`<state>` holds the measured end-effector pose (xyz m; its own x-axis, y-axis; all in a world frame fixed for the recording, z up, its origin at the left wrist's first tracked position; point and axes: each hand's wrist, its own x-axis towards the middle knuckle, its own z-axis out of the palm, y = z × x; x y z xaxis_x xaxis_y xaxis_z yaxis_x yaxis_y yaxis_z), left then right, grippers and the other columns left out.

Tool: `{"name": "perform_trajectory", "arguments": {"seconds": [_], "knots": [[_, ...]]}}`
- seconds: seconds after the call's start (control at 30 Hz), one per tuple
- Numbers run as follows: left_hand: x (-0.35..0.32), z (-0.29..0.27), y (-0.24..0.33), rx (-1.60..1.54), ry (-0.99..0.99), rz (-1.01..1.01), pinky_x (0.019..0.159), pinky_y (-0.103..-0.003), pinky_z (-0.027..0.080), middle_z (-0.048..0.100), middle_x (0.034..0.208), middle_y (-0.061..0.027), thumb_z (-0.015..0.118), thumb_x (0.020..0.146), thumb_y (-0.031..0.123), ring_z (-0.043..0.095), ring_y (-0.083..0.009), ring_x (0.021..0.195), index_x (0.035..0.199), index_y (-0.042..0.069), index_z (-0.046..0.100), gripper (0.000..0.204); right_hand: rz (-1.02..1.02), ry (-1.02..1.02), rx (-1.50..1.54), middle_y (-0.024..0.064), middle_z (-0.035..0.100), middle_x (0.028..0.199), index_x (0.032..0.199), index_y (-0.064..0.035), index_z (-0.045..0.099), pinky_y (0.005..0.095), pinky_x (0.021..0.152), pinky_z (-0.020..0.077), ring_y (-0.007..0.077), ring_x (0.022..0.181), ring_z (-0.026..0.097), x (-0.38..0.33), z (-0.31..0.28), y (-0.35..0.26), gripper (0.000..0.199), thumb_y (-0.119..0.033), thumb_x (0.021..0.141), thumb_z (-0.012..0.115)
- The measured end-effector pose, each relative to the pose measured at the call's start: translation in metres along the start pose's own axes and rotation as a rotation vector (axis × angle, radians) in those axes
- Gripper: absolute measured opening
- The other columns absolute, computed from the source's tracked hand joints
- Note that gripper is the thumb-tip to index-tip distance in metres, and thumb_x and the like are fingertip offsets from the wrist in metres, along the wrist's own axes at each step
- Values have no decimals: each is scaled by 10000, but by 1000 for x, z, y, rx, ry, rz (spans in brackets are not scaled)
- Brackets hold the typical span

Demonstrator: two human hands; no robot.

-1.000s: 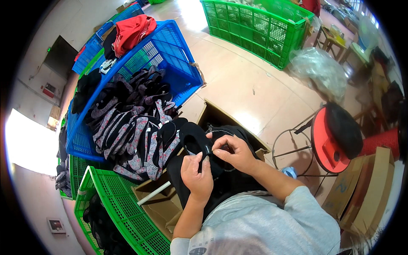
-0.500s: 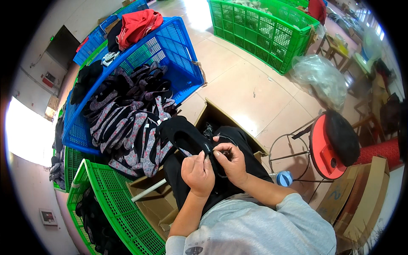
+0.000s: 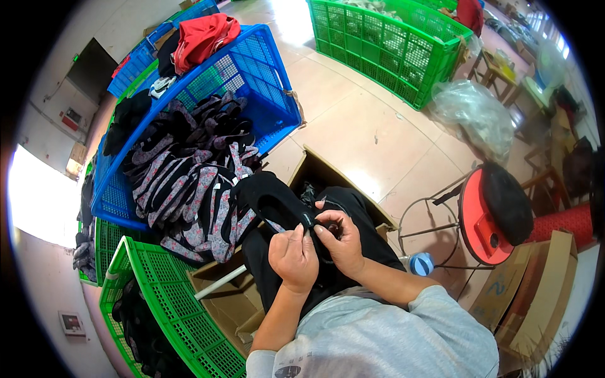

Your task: The person assembles slippers by hand, taking a sole and an upper from a blue crate, attaching a strap, and placing the finished slipper into a green crate. The process is repeated for multiple units.

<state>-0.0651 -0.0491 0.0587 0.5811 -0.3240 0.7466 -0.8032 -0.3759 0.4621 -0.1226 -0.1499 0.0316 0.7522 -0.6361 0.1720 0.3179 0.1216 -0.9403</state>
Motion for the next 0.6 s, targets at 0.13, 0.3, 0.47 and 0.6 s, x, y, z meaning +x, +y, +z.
{"name": "perform_trajectory", "arguments": {"seconds": [0.13,0.3,0.47,0.6], "knots": [[-1,0,-1,7,-2,11,602,-373,469,623,776,-119,720,725,-49,588,-281,677,955,-36,711,231,6,-50,-51,62,569,1356,1091,-61,623,186,714,407,12,743,440,-1,-4,4,188,-35,910,666],[0,-1,0,11,5,17,601,-373,466,622,774,-119,721,727,-46,585,-281,671,952,-38,709,226,-53,-60,-111,59,578,1346,1076,-63,634,188,710,407,13,741,440,0,-4,2,172,-42,909,672],[1,-2,1,25,5,36,602,-373,464,621,773,-119,718,730,-47,582,-279,669,950,-42,708,220,-12,-73,-62,57,581,1346,1071,-69,639,188,706,411,12,745,451,-1,-4,-2,171,-45,907,678],[2,0,2,18,3,43,602,-373,465,622,774,-120,716,735,-47,582,-279,670,954,-44,707,219,-16,-76,-29,60,575,1353,1071,-71,637,186,723,417,13,769,468,0,-5,2,170,-45,909,677]]}}
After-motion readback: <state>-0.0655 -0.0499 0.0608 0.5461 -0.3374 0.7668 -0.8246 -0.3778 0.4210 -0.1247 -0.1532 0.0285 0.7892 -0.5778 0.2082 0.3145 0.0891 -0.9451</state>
